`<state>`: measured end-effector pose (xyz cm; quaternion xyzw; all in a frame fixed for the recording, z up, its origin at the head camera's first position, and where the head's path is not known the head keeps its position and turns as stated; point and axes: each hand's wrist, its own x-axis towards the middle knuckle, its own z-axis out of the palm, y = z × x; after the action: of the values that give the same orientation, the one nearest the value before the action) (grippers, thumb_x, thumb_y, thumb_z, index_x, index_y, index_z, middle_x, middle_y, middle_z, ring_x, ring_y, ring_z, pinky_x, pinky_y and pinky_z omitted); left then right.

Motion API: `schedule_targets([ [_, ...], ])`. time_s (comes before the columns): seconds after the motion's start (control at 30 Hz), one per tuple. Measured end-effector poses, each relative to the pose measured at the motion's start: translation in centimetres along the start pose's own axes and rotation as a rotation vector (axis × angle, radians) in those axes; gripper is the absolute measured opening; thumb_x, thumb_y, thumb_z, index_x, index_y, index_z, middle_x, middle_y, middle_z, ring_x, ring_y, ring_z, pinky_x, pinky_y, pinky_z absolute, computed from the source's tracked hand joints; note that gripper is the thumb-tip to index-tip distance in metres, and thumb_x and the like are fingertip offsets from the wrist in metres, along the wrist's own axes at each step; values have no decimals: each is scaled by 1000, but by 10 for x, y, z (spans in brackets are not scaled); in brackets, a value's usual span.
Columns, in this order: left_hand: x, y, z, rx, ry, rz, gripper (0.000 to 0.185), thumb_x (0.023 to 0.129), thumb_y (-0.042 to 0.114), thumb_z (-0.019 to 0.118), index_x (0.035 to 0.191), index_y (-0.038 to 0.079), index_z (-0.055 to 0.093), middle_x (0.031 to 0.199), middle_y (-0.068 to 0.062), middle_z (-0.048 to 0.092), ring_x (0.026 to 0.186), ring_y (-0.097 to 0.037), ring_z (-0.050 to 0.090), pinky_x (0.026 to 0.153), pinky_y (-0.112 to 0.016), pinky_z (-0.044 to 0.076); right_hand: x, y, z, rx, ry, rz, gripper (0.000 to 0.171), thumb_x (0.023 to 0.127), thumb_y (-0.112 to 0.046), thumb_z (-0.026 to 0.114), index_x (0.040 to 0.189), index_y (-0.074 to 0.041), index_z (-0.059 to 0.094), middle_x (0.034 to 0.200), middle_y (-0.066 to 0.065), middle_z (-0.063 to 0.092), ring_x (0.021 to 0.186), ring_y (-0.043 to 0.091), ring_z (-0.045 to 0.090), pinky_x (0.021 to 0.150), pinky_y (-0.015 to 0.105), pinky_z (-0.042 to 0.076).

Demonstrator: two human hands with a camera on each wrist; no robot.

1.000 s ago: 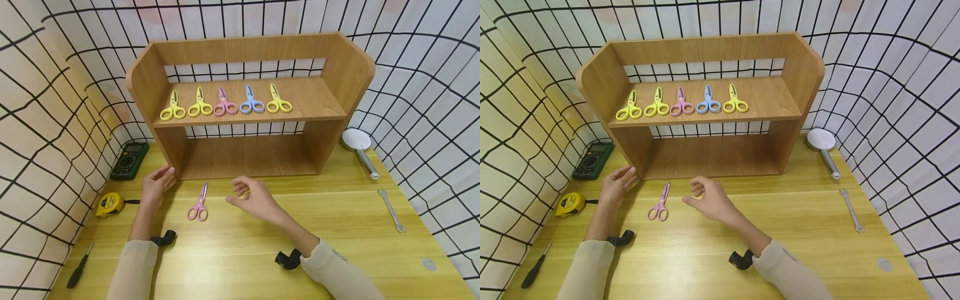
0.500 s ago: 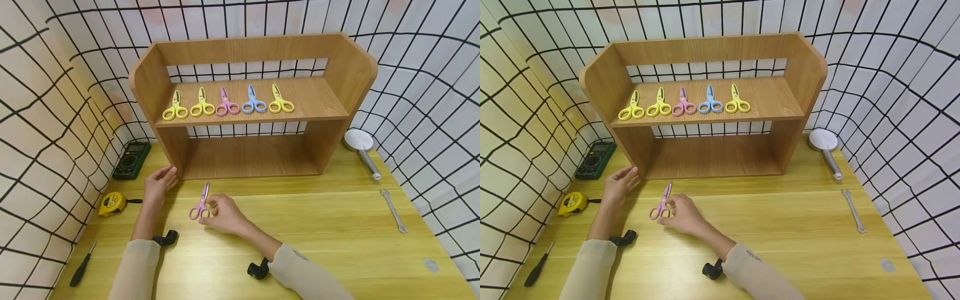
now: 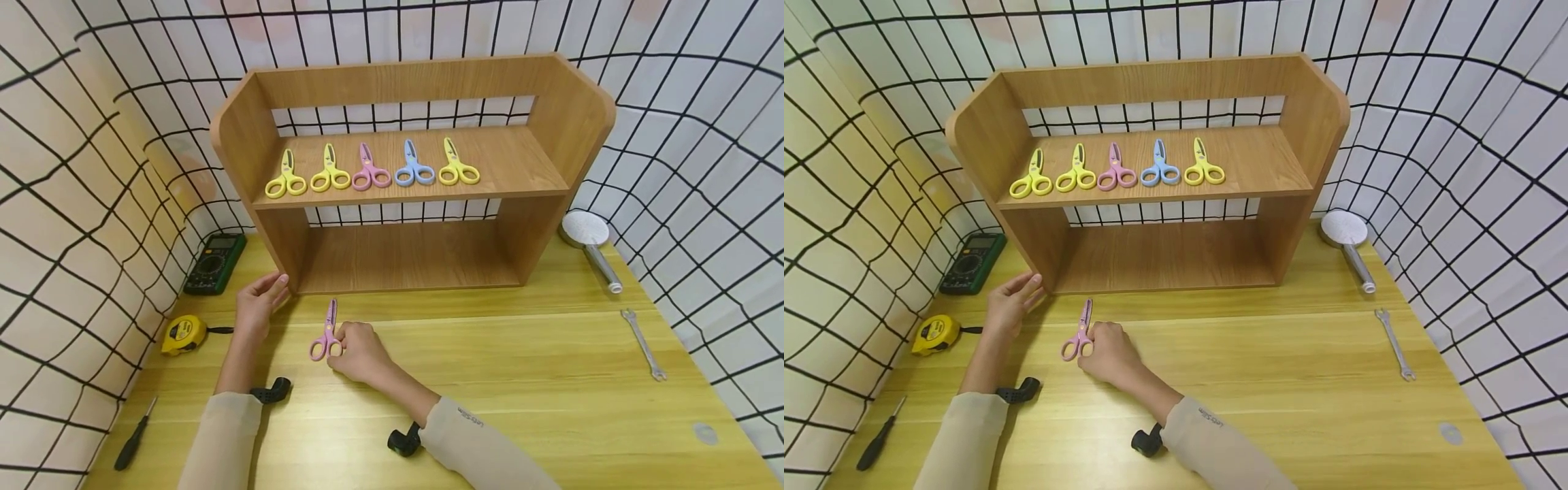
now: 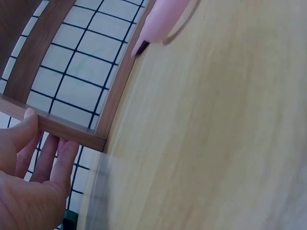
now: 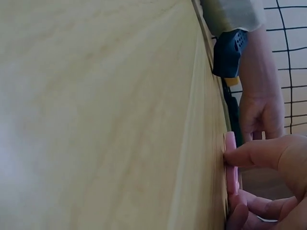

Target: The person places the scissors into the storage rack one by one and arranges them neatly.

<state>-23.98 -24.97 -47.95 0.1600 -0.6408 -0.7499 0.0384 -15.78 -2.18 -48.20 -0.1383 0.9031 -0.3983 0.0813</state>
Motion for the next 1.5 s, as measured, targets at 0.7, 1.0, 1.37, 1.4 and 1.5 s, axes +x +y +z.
schedule_targets([
  [0.7, -2, 1, -8, 12, 3, -48, 49, 91, 24, 79, 133, 3, 68, 109, 7, 69, 102, -7, 72, 104, -31, 56, -45, 9, -98, 375, -1, -37, 37, 89, -5, 77, 124, -4, 69, 88, 8, 77, 76, 16, 70, 64, 25, 60],
  [1.0, -3, 2, -5, 1, 20, -57, 54, 89, 24, 80, 137, 2, 65, 108, 8, 71, 101, -6, 73, 103, -31, 56, -79, 3, -215, 408, 163, -106, 40, 89, -2, 78, 127, -6, 67, 101, 13, 77, 87, 25, 73, 79, 28, 65],
  [1.37, 0, 2, 1, -34, 22, -53, 47, 89, 20, 80, 131, 2, 69, 105, 6, 71, 99, -7, 73, 101, -30, 57, -40, 1, -344, 232, 434, 4, 41, 96, -13, 73, 134, -4, 61, 91, -8, 76, 79, 7, 69, 69, 16, 60],
  [1.4, -1, 2, 1, -32, 20, -51, 46, 89, 20, 80, 131, 2, 69, 105, 6, 71, 99, -7, 73, 101, -30, 57, -33, 3, -350, 204, 442, 18, 42, 96, -15, 72, 135, -4, 61, 89, -8, 75, 79, 6, 68, 66, 15, 59],
  [1.5, -1, 1, 2, -26, 21, -48, 46, 89, 20, 80, 130, 3, 70, 105, 7, 71, 99, -6, 73, 99, -29, 58, -15, 8, -363, 104, 449, 64, 45, 97, -20, 70, 137, -4, 60, 85, -10, 74, 78, 5, 64, 63, 14, 54],
])
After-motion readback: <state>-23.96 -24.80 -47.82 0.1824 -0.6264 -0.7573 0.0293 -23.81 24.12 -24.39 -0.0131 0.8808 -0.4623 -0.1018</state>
